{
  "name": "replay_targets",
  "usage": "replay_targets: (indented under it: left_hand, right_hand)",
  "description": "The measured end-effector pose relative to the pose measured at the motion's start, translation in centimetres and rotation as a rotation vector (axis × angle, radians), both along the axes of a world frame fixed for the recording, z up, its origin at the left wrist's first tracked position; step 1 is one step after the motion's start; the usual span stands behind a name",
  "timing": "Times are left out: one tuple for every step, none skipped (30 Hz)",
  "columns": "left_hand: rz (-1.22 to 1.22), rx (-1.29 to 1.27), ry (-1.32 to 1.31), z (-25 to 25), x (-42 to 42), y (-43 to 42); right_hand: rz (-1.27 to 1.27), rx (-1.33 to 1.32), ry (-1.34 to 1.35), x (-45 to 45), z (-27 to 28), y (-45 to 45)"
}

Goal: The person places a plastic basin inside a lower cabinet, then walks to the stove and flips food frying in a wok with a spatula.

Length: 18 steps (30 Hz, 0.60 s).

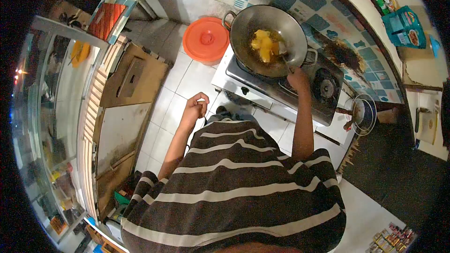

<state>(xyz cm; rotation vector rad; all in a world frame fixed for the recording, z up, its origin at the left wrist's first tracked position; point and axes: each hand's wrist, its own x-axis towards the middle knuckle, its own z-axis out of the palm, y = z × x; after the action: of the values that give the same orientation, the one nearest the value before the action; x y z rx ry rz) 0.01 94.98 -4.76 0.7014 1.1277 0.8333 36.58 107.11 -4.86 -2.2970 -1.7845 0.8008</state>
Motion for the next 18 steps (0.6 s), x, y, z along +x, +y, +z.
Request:
replay_targets:
  left_hand:
    - [0.001,-0.002,0.002,0.1,-0.1,0.1]
    - [0.003,0.004,0.003,0.3,0.0,0.3]
    - [0.005,0.011,0.004,0.4,0.0,0.7]
    - [0.005,0.040,-0.023,0.3,-0.1,0.9]
    - [0.012,0.038,-0.019,0.3,-0.1,1.1]
    - [0.020,0.031,-0.012,0.3,-0.2,1.2]
    - [0.022,0.043,-0.021,0.4,-0.3,1.5]
    - [0.023,0.047,-0.029,0.4,-0.4,1.5]
    - [0.022,0.047,-0.038,0.4,-0.5,1.5]
    - [0.020,0.035,-0.044,0.3,-0.7,1.5]
    - [0.021,0.023,-0.051,0.1,-0.8,1.5]
    - [0.023,0.009,-0.058,0.0,-1.0,1.6]
    - [0.020,0.008,-0.041,-0.1,-1.2,1.9]
    - [0.016,0.005,-0.023,-0.2,-1.5,2.1]
    - [0.010,-0.001,-0.005,-0.3,-1.6,2.1]
    - [0.010,0.000,-0.006,-0.3,-1.6,2.2]
    - [0.009,0.006,-0.005,-0.1,-1.6,2.6]
    - [0.009,0.008,-0.005,-0.1,-1.5,2.7]
  right_hand:
    - [0.015,-0.013,0.002,0.2,-0.2,0.2]
    - [0.018,-0.035,0.020,1.3,-2.4,1.1]
    - [0.014,-0.035,0.045,2.3,-4.1,1.8]
    - [0.010,-0.036,0.070,3.3,-5.7,2.4]
    - [0.001,-0.016,0.103,4.1,-7.0,2.9]
    - [-0.006,-0.017,0.132,4.3,-7.0,3.5]
    - [-0.014,-0.019,0.162,4.5,-7.0,4.0]
    - [-0.023,-0.046,0.187,4.7,-7.2,4.3]
    - [-0.005,-0.017,0.202,5.1,-7.6,4.3]
    - [0.013,0.013,0.218,5.8,-8.6,4.4]
    - [0.062,0.102,0.222,6.6,-9.6,4.3]
    - [0.096,0.134,0.212,6.7,-9.3,4.3]
    - [0.130,0.166,0.202,6.0,-7.9,4.1]
    - [0.146,0.141,0.176,6.1,-6.0,3.9]
    - [0.161,0.115,0.151,5.6,-3.7,3.6]
    - [0.152,0.162,0.010,5.6,-3.3,3.3]
    - [0.142,0.212,-0.130,5.6,-2.9,3.2]
    - [0.134,0.258,-0.271,5.8,-2.8,2.9]
